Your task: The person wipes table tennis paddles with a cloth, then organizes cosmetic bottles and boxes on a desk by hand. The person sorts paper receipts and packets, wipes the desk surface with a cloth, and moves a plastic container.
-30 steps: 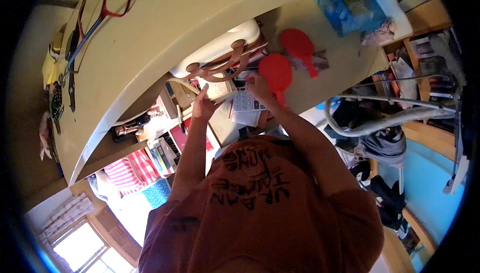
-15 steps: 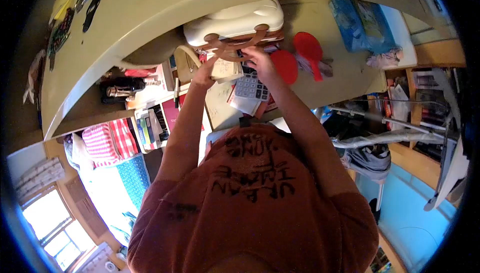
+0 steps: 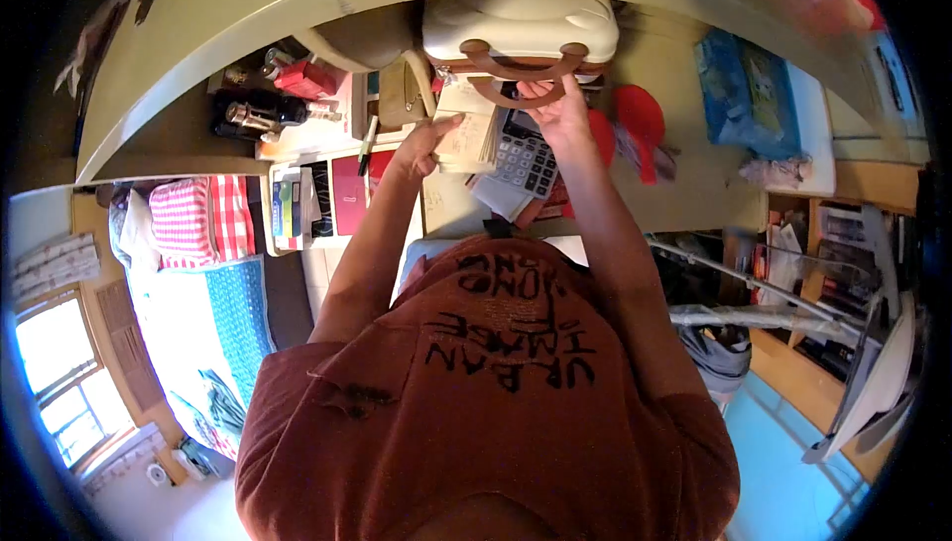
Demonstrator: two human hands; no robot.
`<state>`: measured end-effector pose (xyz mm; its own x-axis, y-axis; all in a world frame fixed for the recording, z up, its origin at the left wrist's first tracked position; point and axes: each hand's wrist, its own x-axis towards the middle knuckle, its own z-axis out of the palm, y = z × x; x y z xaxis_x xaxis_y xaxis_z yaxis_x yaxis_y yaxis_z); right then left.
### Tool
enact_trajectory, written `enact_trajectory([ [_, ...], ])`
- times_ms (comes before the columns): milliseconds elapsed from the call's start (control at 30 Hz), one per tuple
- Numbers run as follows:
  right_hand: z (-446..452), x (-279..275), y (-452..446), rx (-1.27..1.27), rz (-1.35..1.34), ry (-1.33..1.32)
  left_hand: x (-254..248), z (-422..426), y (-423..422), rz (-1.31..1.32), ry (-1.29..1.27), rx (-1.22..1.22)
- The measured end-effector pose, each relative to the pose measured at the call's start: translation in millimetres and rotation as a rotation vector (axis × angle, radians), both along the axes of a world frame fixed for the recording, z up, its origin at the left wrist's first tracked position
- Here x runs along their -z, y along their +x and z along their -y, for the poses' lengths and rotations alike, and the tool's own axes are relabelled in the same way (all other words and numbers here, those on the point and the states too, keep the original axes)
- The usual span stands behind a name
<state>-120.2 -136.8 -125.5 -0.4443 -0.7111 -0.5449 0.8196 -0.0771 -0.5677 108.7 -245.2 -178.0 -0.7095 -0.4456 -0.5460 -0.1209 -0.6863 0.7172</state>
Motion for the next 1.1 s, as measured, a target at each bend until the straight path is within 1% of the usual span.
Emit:
enact_trajectory([
  [67, 0.9, -2.1, -2.4, -0.007, 0.017, -0.019, -18.5, -9.0, 18.1, 0.036, 0.009, 0.071],
  [100, 2.2, 0.5, -4.2, 0.007, 0.056, -0.01, -40.5, -17.8, 24.3, 0.05, 0.002, 0.106],
  [167, 4.3, 5.5, -5.3, 0.031, 0.092, -0.017, -45.8, -32.3, 38.9, 0.072, -0.053, -0.002],
  [200, 4.6, 7.7, -6.6, 0.022, 0.078, -0.054, -26.8, -33.7, 50.2, 0.071, -0.055, -0.013],
  [267, 3.3, 9.6, -8.3, 0.0, 0.086, -0.088, -12.4, -43.0, 66.3, -0.086, 0.07, -0.089],
  [367, -3.3, 19.9, -5.2, 0.036, 0.101, -0.065, -11.6, -55.4, 83.1, -0.123, 0.054, -0.127],
  [400, -5.1, 20.7, -2.5, 0.023, 0.069, -0.089, -8.0, -59.8, 89.3, -0.144, 0.093, -0.16],
  [467, -5.5, 34.1, -5.4, 0.031, 0.098, -0.019, -7.1, -62.5, 97.9, -0.169, 0.129, -0.205],
  [500, -6.0, 31.9, -4.9, 0.019, 0.097, -0.018, -7.9, -64.0, 102.3, -0.189, 0.145, -0.197],
  [567, -9.5, 27.2, -3.6, 0.011, 0.038, 0.063, -9.2, -66.3, 109.1, -0.194, 0.156, -0.196],
  [600, -12.9, 31.7, -4.9, 0.003, 0.035, 0.061, -11.5, -66.9, 111.5, -0.198, 0.154, -0.204],
  [667, -21.0, 46.2, -5.8, -0.101, 0.03, -0.031, -19.2, -66.4, 115.9, -0.199, 0.141, -0.179],
  [700, -27.5, 31.3, 7.7, -0.06, 0.074, 0.048, -25.2, -66.7, 116.6, -0.189, 0.138, -0.185],
  [733, -33.7, 28.2, 20.1, -0.09, 0.028, 0.163, -28.7, -66.1, 117.3, -0.195, 0.136, -0.185],
  [800, -48.6, 31.3, 45.5, -0.365, -0.198, 0.255, -34.6, -64.6, 119.0, -0.199, 0.089, -0.142],
  [867, -46.0, 4.8, 81.9, -0.538, -0.689, 0.206, -50.2, -63.8, 119.7, -0.182, 0.116, -0.154],
  [900, -40.3, -19.2, 105.9, -0.474, -0.873, 0.045, -53.5, -61.9, 121.2, -0.147, 0.059, -0.094],
  [933, -29.7, -32.6, 118.0, -0.484, -0.871, 0.044, -54.7, -60.2, 123.1, -0.11, 0.002, -0.035],
  [1000, -2.9, -46.3, 132.6, -0.567, -1.473, -0.209, -53.2, -59.9, 124.1, -0.138, -0.01, -0.007],
  [1033, 8.3, -36.3, 139.3, -0.704, -1.522, -0.183, -53.7, -60.2, 122.3, -0.155, 0.012, 0.006],
  [1100, 17.9, -26.6, 149.8, -0.826, -1.491, -0.162, -48.6, -56.5, 123.8, -0.15, 0.096, 0.031],
])
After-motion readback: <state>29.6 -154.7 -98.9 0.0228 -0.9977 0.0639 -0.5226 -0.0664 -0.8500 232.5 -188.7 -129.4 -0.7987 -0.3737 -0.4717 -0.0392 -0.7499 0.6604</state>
